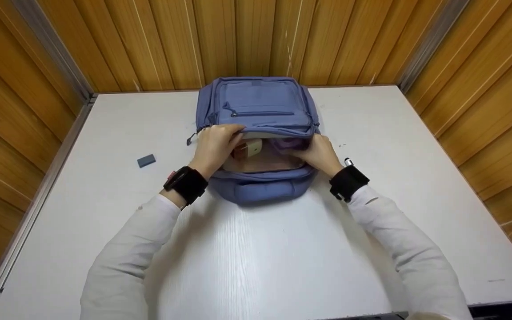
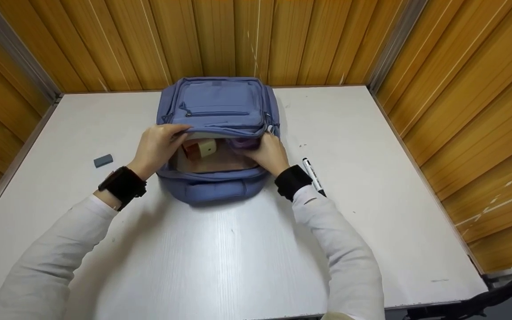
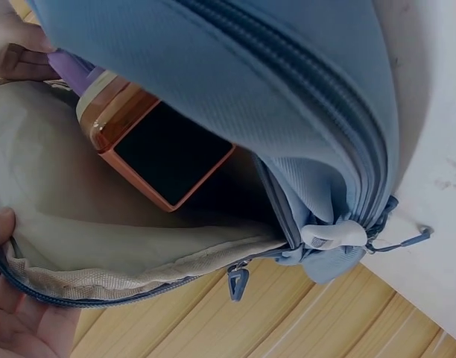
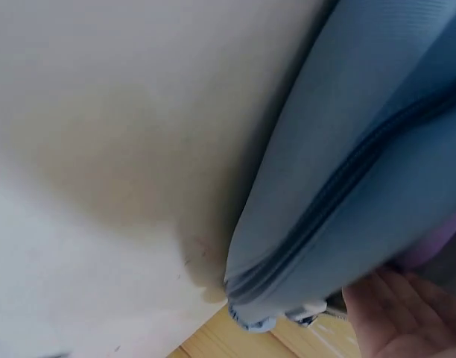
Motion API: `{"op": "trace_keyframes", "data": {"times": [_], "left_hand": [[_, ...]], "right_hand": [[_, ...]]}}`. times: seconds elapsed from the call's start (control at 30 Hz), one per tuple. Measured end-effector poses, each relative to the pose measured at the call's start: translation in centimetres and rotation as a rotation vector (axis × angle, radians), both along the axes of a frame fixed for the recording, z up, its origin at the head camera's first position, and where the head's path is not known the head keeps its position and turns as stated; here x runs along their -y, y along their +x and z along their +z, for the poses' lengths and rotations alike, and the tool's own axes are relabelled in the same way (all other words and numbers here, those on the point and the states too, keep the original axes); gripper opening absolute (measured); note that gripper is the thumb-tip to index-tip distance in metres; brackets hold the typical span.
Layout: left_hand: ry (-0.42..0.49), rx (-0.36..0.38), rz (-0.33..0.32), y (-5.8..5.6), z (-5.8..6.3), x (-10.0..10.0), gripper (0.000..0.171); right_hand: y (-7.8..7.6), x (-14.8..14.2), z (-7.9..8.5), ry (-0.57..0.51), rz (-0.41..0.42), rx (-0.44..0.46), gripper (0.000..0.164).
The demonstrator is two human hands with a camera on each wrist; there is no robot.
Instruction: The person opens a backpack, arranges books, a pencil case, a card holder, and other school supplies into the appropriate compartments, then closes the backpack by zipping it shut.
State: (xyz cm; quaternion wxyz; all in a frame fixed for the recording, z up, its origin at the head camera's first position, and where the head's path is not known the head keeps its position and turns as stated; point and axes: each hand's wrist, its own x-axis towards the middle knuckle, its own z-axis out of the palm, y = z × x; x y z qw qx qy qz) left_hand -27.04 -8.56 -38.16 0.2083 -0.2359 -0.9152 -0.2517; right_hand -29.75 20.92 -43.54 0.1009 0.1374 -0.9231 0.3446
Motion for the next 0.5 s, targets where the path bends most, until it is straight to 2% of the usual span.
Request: {"op": "trace_keyframes", "data": {"times": [0.17, 0.3, 0.5], "left_hand": [[-0.002, 0.016, -0.010, 0.2, -0.5, 0.1, 0.020], [-0.014, 0.005, -0.024, 0.4, -1.1, 0.3, 0.018], [-0.061, -0.031, -0.031, 0.9, -2.2, 0.4, 0.017]], "right_hand": [[-0.2, -1.6, 0.5, 0.015, -0.004, 0.042, 0.054], [-0.9, -2.7, 0.8, -0.017, -0.034, 0.091, 0.048], [-2.5, -3.9, 1.1, -0.008, -0.074, 0.066, 0.039]]}}
